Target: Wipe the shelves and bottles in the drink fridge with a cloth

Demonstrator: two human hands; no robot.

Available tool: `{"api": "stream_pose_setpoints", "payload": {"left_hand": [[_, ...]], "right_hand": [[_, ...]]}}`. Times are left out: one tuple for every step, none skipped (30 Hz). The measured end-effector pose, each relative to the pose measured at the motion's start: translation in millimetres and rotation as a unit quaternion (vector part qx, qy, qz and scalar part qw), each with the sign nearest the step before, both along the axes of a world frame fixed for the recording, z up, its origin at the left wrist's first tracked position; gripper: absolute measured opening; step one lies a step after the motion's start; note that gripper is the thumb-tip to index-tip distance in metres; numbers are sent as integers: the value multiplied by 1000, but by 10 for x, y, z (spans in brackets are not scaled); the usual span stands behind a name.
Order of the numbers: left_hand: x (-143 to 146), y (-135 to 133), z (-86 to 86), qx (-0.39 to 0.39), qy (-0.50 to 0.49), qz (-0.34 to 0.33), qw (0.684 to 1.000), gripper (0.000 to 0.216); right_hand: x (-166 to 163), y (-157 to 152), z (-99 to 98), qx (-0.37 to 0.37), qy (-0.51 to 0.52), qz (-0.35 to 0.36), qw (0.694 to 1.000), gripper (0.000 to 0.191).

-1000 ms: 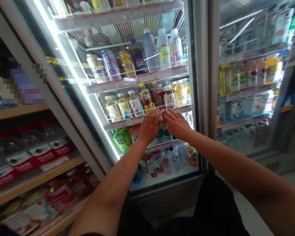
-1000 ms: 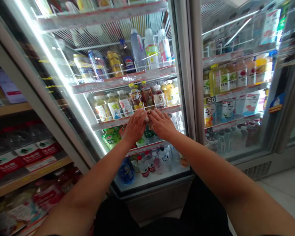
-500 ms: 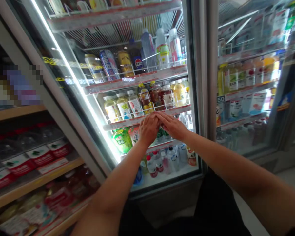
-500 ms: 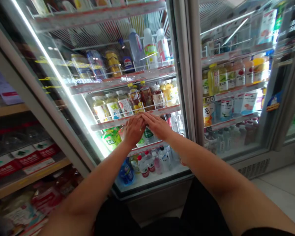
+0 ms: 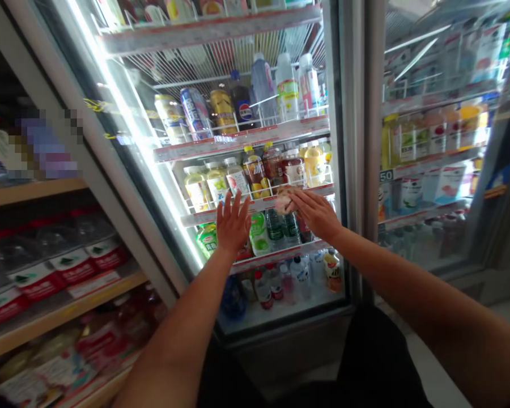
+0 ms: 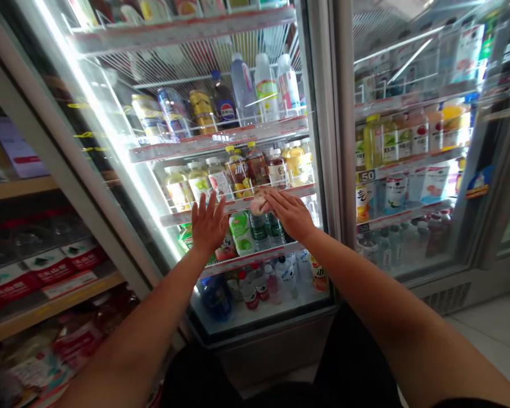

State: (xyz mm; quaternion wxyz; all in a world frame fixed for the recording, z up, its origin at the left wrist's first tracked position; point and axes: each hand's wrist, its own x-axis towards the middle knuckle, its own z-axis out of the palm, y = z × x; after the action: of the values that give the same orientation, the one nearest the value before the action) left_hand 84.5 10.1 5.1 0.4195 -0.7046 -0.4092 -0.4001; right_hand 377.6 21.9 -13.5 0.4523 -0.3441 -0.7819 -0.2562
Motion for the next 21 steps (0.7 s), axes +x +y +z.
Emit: {"api": "stream_pose_setpoints", "payload": {"left_hand": [[-16,18,-36,-4,-3,-3,1000,55],[-27,34,-68,-7,-8,-6,1000,55],[-33,48,-95,-7,-14,-11,1000,55],[-34,60,-115,-7,-17,-14,1000,55],[-34,70,-128,-6,-19,-17,1000,55],[-33,78,-137,-4,-18,-19,1000,55],[-32,85,-141,-1,-17,-18,1000,56],[-33,91,-145,2,-14,-16,1000,56],[-35,97,-147,5,-10,-13,1000,57],[-38,103,-151,9,-5,-8,1000,58],[-42,109,-155,15,1,-3,1000,58],[-46,114,-159,22,7,3,1000,58],[-50,118,-163,29,14,8,999,59],[-52,122,-167,36,19,13,999,60],[-52,123,-169,43,23,17,999,60],[-52,124,-171,49,26,20,998,61],[-51,123,-171,55,29,21,998,62],[-50,122,-171,60,31,22,997,63],[-50,121,-170,64,32,23,997,63],[-50,120,-170,69,34,23,997,64],[-52,120,-170,73,36,22,996,64]], "right_hand": [[14,-3,7,-1,7,-9,1000,47],[30,-4,15,-2,10,-14,1000,48],[47,-4,27,-4,8,-15,1000,49],[65,-3,43,-5,3,-13,1000,50],[80,0,64,-6,-2,-11,1000,49],[92,6,88,-6,-6,-8,1000,48],[100,15,112,-3,-7,-5,1000,46],[102,29,131,2,-3,-2,1000,45],[97,46,143,10,5,2,1000,44],[88,67,144,22,18,7,1000,43],[73,88,131,38,31,12,999,43],[56,109,106,55,38,20,998,44],[39,127,69,73,37,28,996,46],[25,141,26,88,28,34,995,48],[16,151,-18,101,12,36,994,50],[13,158,-56,110,-8,35,993,52],[17,162,-82,115,-28,32,992,52],[27,164,-91,119,-44,29,991,52],[40,166,-80,120,-57,27,991,51],[53,169,-47,118,-64,28,991,51],[65,172,3,115,-63,31,991,51]]}}
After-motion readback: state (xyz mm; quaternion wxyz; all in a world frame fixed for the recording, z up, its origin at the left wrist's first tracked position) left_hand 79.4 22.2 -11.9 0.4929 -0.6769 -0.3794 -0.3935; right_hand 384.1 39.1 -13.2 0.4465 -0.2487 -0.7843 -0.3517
